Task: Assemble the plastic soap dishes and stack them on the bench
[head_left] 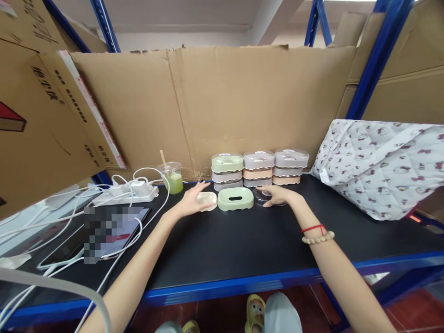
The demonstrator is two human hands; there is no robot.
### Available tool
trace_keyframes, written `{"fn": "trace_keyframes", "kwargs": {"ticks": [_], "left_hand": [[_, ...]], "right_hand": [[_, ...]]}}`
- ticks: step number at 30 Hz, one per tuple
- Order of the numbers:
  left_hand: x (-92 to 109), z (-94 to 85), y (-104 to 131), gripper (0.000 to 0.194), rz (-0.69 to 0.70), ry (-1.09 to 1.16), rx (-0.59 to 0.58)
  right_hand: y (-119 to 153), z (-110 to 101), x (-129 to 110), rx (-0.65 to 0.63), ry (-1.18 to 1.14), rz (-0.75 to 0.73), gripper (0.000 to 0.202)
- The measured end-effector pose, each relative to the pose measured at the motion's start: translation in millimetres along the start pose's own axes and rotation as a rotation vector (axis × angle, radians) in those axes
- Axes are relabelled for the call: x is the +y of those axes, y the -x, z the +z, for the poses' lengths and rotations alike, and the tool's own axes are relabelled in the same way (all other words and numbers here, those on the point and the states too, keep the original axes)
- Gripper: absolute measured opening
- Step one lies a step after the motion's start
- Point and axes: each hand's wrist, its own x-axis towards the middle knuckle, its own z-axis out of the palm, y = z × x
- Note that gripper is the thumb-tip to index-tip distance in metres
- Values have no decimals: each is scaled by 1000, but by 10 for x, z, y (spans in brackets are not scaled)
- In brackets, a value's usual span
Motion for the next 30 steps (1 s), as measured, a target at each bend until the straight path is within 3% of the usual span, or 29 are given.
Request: {"fn": "trace_keyframes", "kwargs": {"ticks": [4, 9, 12, 17, 20, 22, 25, 28, 30], "left_hand": [[251, -32, -244, 73, 77, 59, 290], [432, -151, -742, 87, -5, 125, 291], [424, -170, -915, 70, 44, 249, 268], [444, -139, -880, 54, 65, 253, 418], [521, -138, -692, 53, 55, 288, 636], [579, -125, -507, 54, 92, 322, 752], [624, -38, -211, 59, 236, 273, 597], [582, 120, -5, 60, 280, 340, 391], [519, 211, 58, 61, 236, 419, 348]], "right_hand": [[26, -63, -113, 64, -30, -68, 59], [77, -151, -375, 356, -60, -77, 27], [96, -169, -490, 464, -88, -138, 22], [91, -159, -540, 621, -136, -150, 21], [80, -138, -590, 719, -235, -186, 27], [78, -117, -648, 754, -326, -223, 45], [82, -71, -732, 647, -426, -311, 74], [71, 7, -774, 407, -464, -405, 73], [50, 67, -787, 285, -467, -428, 68]]}}
